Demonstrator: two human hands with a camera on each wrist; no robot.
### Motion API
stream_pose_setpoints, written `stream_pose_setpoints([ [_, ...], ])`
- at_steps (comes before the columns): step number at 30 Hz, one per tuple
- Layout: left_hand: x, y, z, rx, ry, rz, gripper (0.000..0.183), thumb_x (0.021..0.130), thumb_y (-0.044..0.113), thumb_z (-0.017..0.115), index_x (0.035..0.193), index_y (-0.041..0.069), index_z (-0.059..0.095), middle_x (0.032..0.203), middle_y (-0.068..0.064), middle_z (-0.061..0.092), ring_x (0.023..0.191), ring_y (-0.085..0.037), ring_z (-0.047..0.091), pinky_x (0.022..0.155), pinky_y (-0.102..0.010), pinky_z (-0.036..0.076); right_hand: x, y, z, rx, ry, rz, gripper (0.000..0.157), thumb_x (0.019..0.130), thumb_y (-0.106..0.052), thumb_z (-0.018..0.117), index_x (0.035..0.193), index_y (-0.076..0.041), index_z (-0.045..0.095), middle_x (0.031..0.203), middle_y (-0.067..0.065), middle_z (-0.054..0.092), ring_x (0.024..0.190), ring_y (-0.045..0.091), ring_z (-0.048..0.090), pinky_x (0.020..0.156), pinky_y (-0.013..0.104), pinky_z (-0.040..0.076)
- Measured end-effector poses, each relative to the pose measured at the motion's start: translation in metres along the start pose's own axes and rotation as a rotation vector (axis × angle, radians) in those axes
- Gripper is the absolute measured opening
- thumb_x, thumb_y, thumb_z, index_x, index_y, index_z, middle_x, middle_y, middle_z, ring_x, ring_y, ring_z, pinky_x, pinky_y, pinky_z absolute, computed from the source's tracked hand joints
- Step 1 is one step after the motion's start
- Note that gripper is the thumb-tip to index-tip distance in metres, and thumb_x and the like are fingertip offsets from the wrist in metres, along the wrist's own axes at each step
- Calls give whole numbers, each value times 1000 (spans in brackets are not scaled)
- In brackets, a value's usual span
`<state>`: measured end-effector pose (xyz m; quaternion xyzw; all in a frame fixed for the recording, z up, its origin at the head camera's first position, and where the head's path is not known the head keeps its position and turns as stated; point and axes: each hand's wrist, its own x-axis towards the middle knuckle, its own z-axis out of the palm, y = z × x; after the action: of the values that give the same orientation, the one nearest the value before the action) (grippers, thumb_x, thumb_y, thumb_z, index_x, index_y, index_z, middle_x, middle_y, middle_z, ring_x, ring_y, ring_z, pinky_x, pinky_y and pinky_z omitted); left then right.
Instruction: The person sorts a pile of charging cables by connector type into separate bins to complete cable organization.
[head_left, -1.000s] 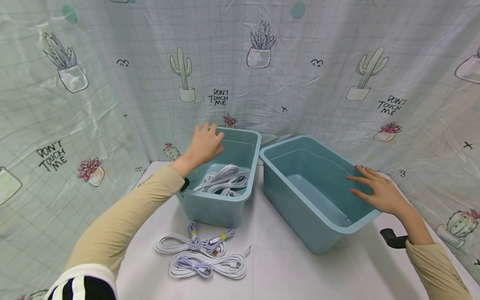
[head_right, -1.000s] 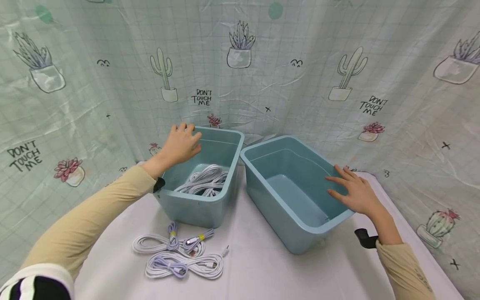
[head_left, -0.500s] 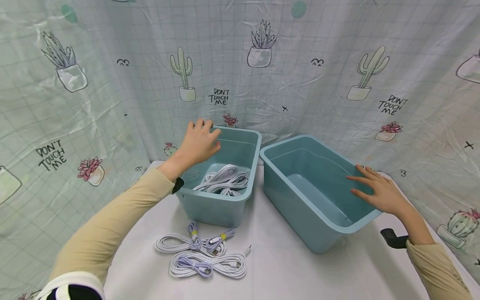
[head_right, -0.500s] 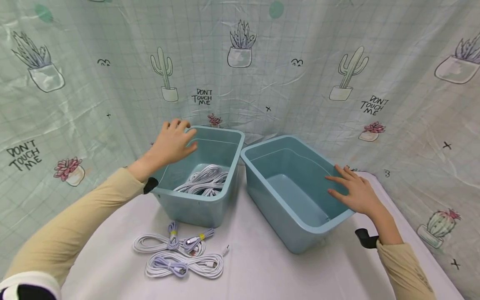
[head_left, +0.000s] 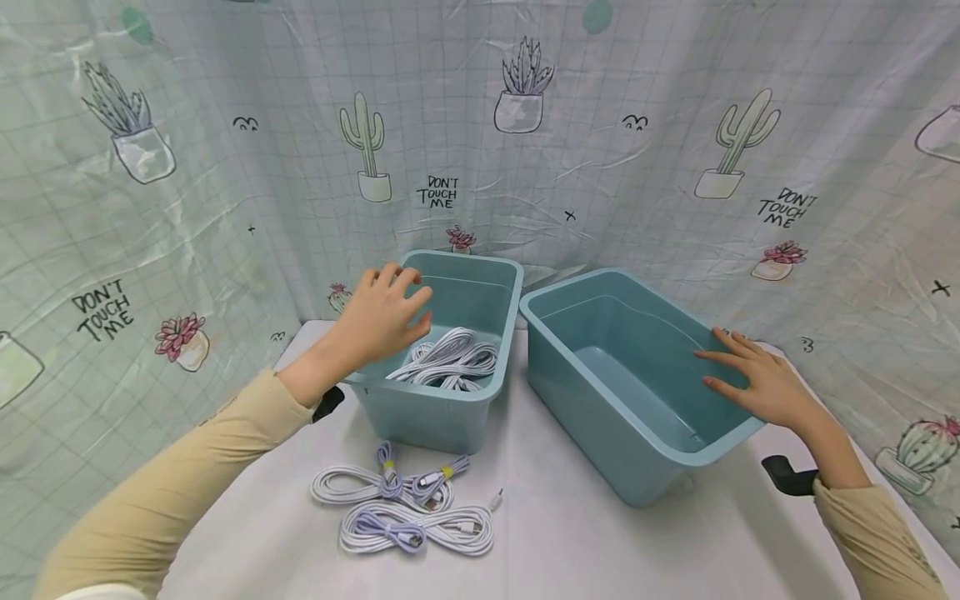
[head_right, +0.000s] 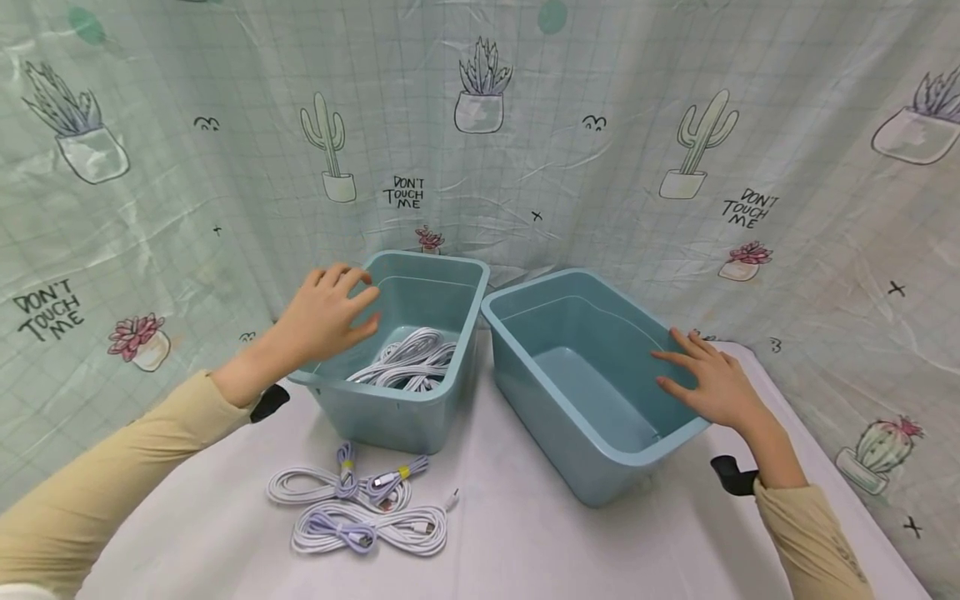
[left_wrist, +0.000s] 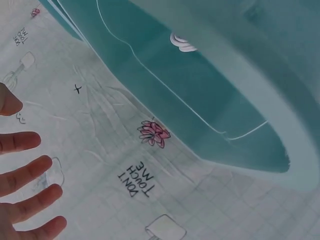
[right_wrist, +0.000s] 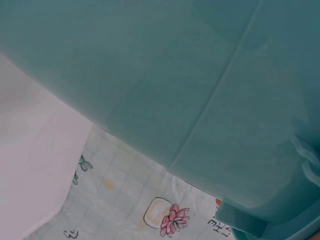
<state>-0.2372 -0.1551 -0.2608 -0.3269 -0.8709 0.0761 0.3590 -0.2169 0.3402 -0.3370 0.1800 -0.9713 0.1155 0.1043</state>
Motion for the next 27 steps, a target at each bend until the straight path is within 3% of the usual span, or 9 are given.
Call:
stream_pose_setpoints([
  [7, -10, 3, -4, -26, 68, 47, 21, 78, 26, 61, 89, 9, 58, 99, -12, 58, 90, -32, 52, 72, -45, 43, -1, 0, 1, -3, 0, 3, 50, 84, -38, 56, 123, -6, 52, 143, 23, 25, 133, 44, 15, 87, 71, 18],
  [18, -39, 13, -19, -89, 106, 116, 20, 76, 24, 62, 89, 9, 59, 94, -9, 59, 89, -29, 53, 72, -43, 42, 0, 0, -1, 2, -5, 12, 50, 83, -36, 57, 123, -7, 52, 143, 24, 25, 133, 43, 14, 87, 71, 17],
  [23, -56, 20, -15, -126, 136, 160, 19, 83, 25, 50, 90, 10, 59, 91, -8, 59, 86, -28, 53, 68, -40, 41, 0, 0, -1, 0, -10, 14, 49, 83, -36, 57, 123, -7, 51, 143, 24, 25, 133, 44, 15, 87, 71, 17],
  [27, -66, 27, -14, -153, 150, 185, 29, 89, 27, 36, 91, 10, 59, 91, -7, 59, 86, -27, 53, 68, -39, 41, 1, 1, -1, 3, -13, 15, 49, 84, -36, 57, 123, -7, 51, 143, 24, 25, 133, 44, 15, 87, 71, 18],
])
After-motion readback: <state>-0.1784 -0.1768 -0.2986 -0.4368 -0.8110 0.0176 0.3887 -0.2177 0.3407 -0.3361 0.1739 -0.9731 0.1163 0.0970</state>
